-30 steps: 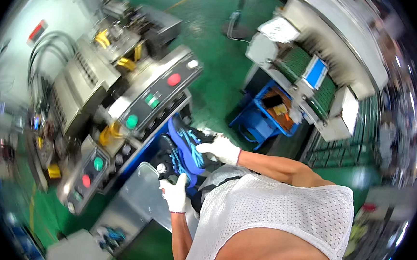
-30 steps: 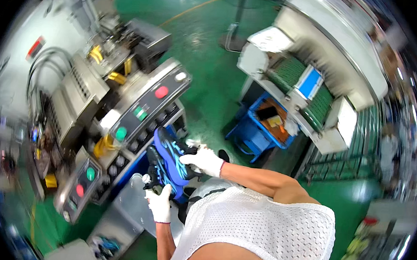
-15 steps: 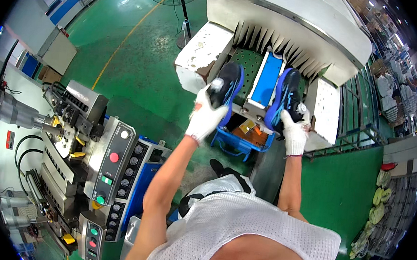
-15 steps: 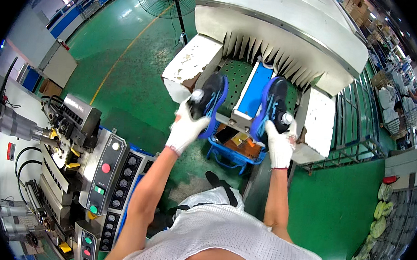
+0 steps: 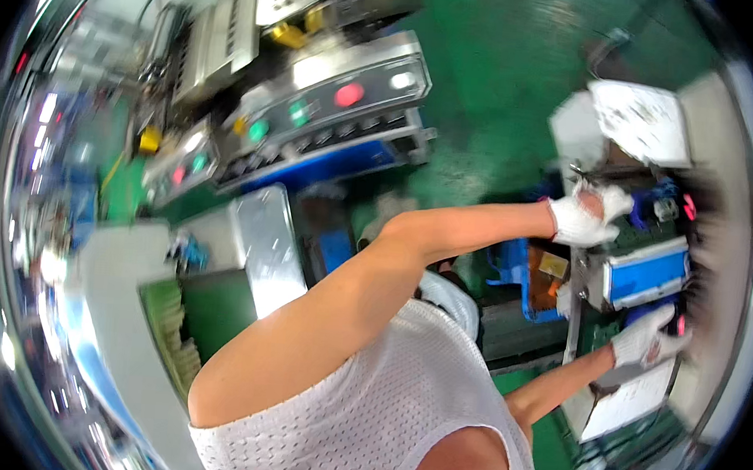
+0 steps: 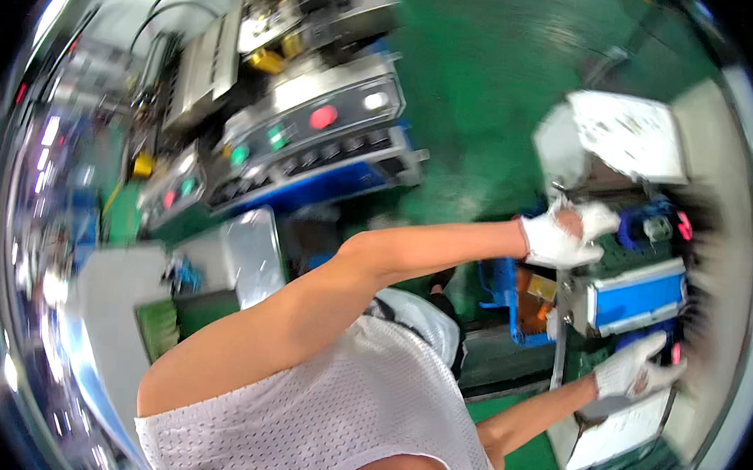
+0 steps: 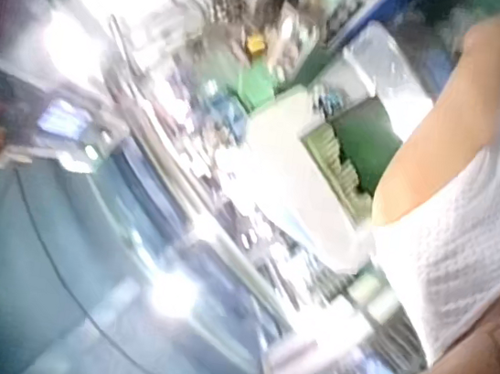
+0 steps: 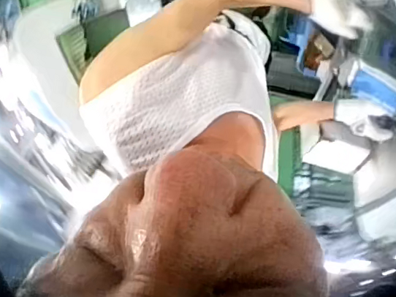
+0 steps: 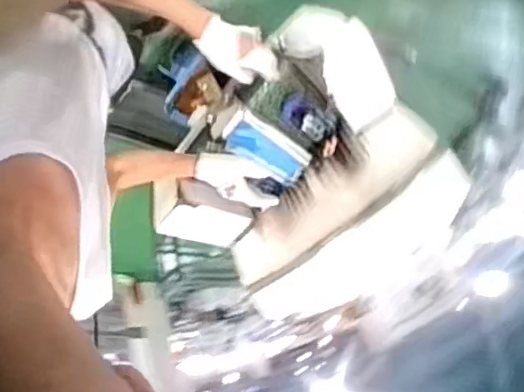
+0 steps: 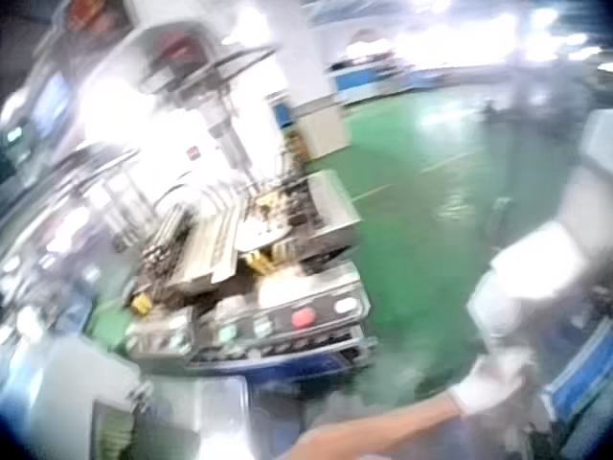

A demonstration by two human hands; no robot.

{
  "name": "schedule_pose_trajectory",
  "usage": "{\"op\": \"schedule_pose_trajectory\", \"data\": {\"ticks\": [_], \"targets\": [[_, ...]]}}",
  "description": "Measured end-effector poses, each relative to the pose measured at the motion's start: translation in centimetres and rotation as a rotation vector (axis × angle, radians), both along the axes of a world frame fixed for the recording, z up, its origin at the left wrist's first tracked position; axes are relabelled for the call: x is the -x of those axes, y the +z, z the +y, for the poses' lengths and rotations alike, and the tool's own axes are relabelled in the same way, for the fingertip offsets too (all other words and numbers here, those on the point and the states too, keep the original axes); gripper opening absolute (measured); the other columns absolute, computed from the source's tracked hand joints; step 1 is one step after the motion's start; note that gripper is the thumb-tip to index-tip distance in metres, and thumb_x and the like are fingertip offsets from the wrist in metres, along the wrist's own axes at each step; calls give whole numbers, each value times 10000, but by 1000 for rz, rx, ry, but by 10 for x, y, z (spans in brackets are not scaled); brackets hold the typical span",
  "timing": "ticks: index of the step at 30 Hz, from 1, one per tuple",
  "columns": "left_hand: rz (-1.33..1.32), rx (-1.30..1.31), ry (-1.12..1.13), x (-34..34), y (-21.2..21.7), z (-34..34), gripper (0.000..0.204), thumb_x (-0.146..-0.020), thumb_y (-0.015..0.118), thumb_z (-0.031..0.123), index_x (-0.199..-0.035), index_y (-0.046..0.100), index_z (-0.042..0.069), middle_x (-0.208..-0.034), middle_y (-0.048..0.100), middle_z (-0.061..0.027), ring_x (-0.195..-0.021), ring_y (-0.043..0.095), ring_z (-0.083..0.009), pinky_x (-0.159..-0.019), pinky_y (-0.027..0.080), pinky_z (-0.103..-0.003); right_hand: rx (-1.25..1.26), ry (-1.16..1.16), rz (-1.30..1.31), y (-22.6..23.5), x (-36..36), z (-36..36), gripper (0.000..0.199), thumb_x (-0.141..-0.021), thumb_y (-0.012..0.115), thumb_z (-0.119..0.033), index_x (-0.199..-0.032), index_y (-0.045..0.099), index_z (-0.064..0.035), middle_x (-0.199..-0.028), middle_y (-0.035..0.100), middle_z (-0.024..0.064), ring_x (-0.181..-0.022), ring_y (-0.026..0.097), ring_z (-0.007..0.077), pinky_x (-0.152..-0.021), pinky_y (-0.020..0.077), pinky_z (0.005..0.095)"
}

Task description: The person repeatedly picks up blue and black sneakers from a conveyor belt and places them into a shoe assembly machine. They operate the machine controls to process the shoes, then remove the finished pairs and place them into a blue bin. The cycle of picking, processing, and binning continues throughout the clip.

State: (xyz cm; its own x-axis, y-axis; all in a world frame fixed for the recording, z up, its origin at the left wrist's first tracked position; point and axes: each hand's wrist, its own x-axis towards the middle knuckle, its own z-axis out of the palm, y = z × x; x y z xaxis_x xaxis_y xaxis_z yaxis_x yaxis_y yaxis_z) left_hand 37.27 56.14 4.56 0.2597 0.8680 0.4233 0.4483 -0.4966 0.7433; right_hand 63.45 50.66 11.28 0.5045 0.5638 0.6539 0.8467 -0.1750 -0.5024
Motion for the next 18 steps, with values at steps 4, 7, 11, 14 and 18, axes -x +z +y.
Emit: {"op": "schedule_pose_trajectory", "data": {"ticks": [4,7,11,14,18], "targets": [[259,577,81,157,-86,-157,529,-972,577,420,-1366,576,66,-1330,619,-196,-1201,616,-388,-1007,485,-500,187,943,577,10,187,-16,416,-1019,627,-174,-1321,565,105,-1364,619,220,-1230,614,314,-1064,497,407],[465,1028,739,279,-156,-326,473,-935,560,409,-1241,669,65,-1236,674,-228,-1142,654,-406,-989,509,-503,660,1516,986,35,305,-64,327,-984,613,-65,-1279,618,76,-1334,636,240,-1225,628,310,-1054,505,439],[165,1273,1746,361,-179,-597,492,-935,537,489,-1085,710,53,-1199,695,-242,-1103,683,-403,-937,546,-489,596,2856,300,120,417,-127,338,-929,603,-48,-1256,647,24,-1290,667,177,-1188,648,311,-1044,499,448],[16,1025,2168,342,-155,-744,460,-909,597,398,-1180,689,37,-1202,698,-229,-1146,660,-398,-980,521,-469,218,3393,-147,197,469,-191,335,-904,614,-63,-1228,644,17,-1245,660,169,-1159,645,311,-1011,501,447],[-355,1197,2351,282,-159,-781,432,-880,576,334,-1157,690,23,-1159,715,-210,-1108,678,-386,-973,520,-482,42,3703,-529,221,531,-305,332,-870,628,-83,-1190,640,8,-1185,651,158,-1119,640,311,-966,503,445]]}}
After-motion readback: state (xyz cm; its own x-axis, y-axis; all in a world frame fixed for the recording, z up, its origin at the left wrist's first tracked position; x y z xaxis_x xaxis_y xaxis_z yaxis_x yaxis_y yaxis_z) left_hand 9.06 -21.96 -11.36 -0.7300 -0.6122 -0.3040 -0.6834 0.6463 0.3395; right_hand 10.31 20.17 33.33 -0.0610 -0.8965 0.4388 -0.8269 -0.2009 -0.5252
